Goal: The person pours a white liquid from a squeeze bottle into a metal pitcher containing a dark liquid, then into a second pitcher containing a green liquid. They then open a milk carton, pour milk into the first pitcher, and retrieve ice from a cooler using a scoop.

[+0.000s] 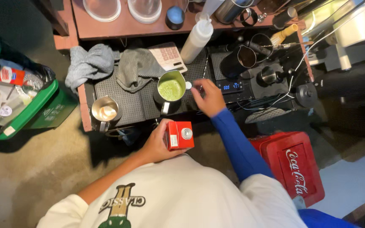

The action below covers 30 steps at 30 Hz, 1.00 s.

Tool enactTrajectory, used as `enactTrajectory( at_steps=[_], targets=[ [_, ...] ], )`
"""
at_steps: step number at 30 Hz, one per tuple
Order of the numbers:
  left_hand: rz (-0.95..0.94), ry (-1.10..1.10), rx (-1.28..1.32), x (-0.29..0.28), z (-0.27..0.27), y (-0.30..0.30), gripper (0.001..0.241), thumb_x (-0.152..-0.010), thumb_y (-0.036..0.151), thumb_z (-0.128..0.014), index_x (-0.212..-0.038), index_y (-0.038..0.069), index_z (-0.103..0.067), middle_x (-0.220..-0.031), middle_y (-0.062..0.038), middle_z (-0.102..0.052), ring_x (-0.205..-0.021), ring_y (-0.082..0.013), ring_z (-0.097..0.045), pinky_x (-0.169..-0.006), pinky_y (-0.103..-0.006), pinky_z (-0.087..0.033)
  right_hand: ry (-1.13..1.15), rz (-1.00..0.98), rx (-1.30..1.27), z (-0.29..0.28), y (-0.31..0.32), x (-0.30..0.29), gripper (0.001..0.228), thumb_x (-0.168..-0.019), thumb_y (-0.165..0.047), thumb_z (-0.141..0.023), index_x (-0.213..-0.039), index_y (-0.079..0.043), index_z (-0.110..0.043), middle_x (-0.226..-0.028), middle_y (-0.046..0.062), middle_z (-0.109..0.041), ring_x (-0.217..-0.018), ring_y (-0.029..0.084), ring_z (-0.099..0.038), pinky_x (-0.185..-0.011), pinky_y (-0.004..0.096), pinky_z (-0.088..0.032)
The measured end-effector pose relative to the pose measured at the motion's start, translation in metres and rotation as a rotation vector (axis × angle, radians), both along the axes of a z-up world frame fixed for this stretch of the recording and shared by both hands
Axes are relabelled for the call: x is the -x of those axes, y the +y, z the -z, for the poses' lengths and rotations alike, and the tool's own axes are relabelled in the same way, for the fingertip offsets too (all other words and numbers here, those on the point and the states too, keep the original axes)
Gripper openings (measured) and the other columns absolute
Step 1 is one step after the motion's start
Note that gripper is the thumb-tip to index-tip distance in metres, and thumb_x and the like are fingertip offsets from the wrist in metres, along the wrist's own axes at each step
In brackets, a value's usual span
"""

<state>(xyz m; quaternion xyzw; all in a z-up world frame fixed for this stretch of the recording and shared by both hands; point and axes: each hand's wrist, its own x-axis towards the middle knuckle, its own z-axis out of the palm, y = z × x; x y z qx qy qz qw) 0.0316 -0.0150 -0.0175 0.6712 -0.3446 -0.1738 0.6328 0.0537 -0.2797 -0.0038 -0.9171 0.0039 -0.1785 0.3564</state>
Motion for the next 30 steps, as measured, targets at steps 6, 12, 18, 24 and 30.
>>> enactTrajectory(
  at_steps=[6, 12, 18, 24, 30],
  targets=[
    [0.072, 0.038, 0.029, -0.010, -0.009, -0.032, 0.079, -0.064, 0.028, -0.097, -0.124, 0.009, -0.048, -0.109, -0.007, -0.065, -0.098, -0.0169, -0.066, -0.087, -0.0335, -0.056, -0.085, -0.660, 0.231, -0.091, -0.001, 0.079, 0.014, -0.090, -0.013, -0.077, -0.101, -0.005, -0.071, -0.091, 0.006, -0.065, -0.080, 0.024, -0.063, -0.073, 0.037, -0.049],
    [0.182, 0.065, -0.041, -0.013, -0.011, -0.106, 0.074, -0.060, 0.027, -0.098, -0.116, 0.010, -0.054, -0.105, -0.006, -0.067, -0.094, -0.0174, -0.068, -0.084, -0.0332, -0.057, 0.153, -0.920, 0.159, -0.095, -0.073, 0.064, 0.019, -0.091, -0.016, -0.077, -0.088, -0.005, -0.062, -0.082, 0.012, -0.055, -0.073, 0.031, -0.058, -0.068, 0.042, -0.048],
    [0.151, 0.044, -0.046, 0.008, -0.006, -0.208, 0.072, -0.061, 0.030, -0.098, -0.116, 0.011, -0.055, -0.106, -0.005, -0.069, -0.095, -0.0194, -0.070, -0.084, -0.0335, -0.058, 0.270, -1.145, 0.082, -0.085, -0.182, 0.060, 0.018, -0.093, -0.015, -0.073, -0.086, -0.006, -0.059, -0.083, 0.013, -0.055, -0.076, 0.035, -0.059, -0.068, 0.046, -0.047],
    [0.121, 0.036, 0.004, 0.022, 0.004, -0.270, 0.075, -0.059, 0.028, -0.098, -0.118, 0.009, -0.056, -0.111, -0.007, -0.066, -0.100, -0.0209, -0.068, -0.087, -0.0346, -0.056, 0.266, -1.217, 0.067, -0.081, -0.244, 0.059, 0.018, -0.094, -0.013, -0.073, -0.085, -0.004, -0.060, -0.081, 0.014, -0.055, -0.074, 0.036, -0.058, -0.068, 0.047, -0.046],
    [0.067, 0.000, 0.030, 0.031, 0.009, -0.298, 0.076, -0.060, 0.027, -0.099, -0.120, 0.008, -0.056, -0.111, -0.006, -0.067, -0.101, -0.0195, -0.069, -0.089, -0.0346, -0.056, 0.315, -1.321, 0.045, -0.084, -0.270, 0.050, 0.018, -0.096, -0.013, -0.071, -0.084, -0.003, -0.061, -0.078, 0.014, -0.056, -0.074, 0.036, -0.058, -0.069, 0.046, -0.046]
  ],
)
